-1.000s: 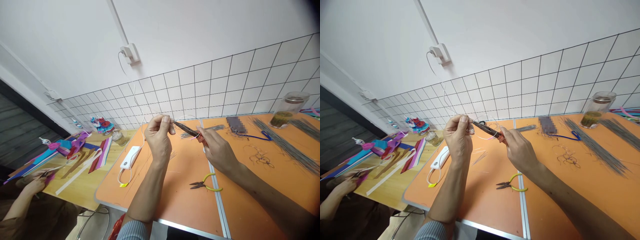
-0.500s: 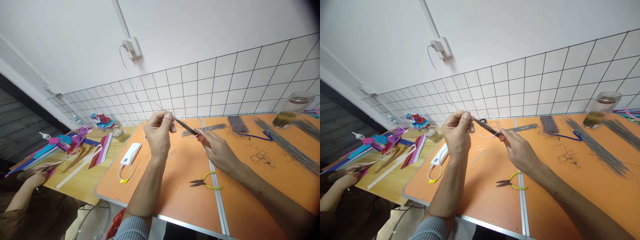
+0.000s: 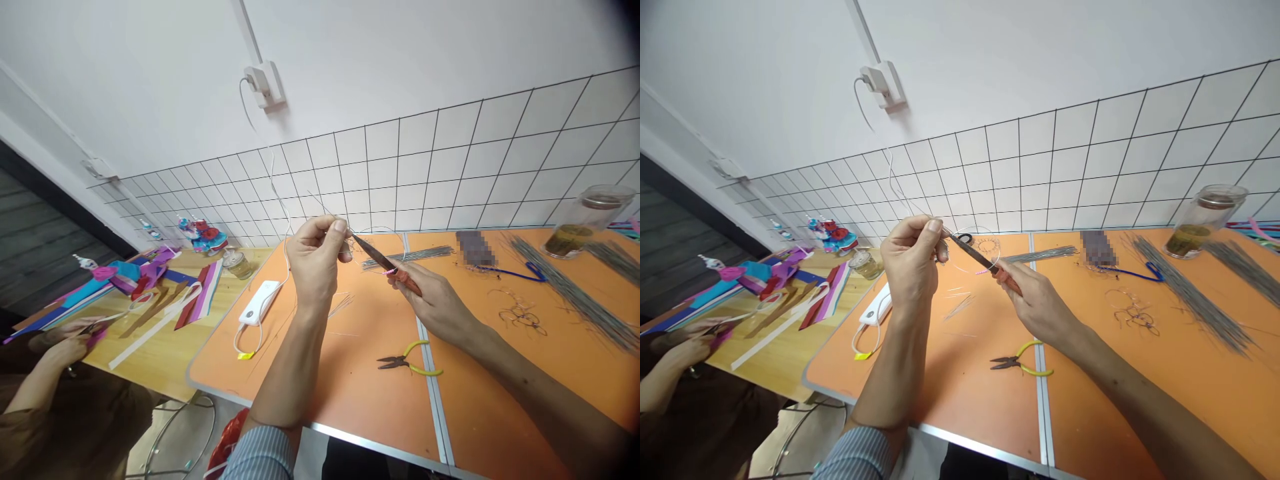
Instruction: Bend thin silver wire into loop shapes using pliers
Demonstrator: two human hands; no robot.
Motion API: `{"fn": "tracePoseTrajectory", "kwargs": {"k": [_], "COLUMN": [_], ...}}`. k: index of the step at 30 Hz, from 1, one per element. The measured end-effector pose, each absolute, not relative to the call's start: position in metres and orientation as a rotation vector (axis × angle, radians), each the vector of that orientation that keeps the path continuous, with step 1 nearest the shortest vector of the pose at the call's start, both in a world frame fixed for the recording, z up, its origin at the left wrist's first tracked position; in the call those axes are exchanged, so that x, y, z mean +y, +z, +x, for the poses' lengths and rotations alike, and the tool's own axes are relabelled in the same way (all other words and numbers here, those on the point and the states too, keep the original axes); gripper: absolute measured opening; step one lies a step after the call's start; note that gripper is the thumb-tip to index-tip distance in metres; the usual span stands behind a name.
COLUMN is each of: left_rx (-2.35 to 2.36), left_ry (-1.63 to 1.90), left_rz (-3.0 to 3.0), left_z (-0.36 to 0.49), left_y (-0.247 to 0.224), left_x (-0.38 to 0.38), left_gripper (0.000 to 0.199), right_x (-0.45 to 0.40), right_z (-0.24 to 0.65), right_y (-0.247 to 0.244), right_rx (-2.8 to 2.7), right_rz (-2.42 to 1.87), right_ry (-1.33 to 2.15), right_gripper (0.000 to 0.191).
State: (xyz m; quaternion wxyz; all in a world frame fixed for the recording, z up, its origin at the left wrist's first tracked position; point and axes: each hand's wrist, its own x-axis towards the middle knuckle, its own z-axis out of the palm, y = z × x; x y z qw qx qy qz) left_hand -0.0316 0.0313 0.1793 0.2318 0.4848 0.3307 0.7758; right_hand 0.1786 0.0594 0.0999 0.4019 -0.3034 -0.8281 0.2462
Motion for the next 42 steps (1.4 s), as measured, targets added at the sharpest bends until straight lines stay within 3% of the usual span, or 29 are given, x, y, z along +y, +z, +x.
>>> {"fn": "tracePoseTrajectory", "kwargs": {"k": [9,42], "left_rx": [0.937,0.977], "left_ry": [2.105,2.078], "left_rz": [1.348,1.408], "left_z": [-0.0366,-0.0409], "left_y": [0.1817,0.1801], "left_x": [0.0298,0.0316], "left_gripper": [0.019,0.017], "right_x": [0.0594,0.0578], "right_z": [0.1799,0.1832], "right_y": [0.0983,0.0963], "right_rx": [-2.052,-2.074], "right_rz": [-0.778,-0.906], "right_ry": [0.845,0.970], "right_gripper": [0.019,0.026]}}
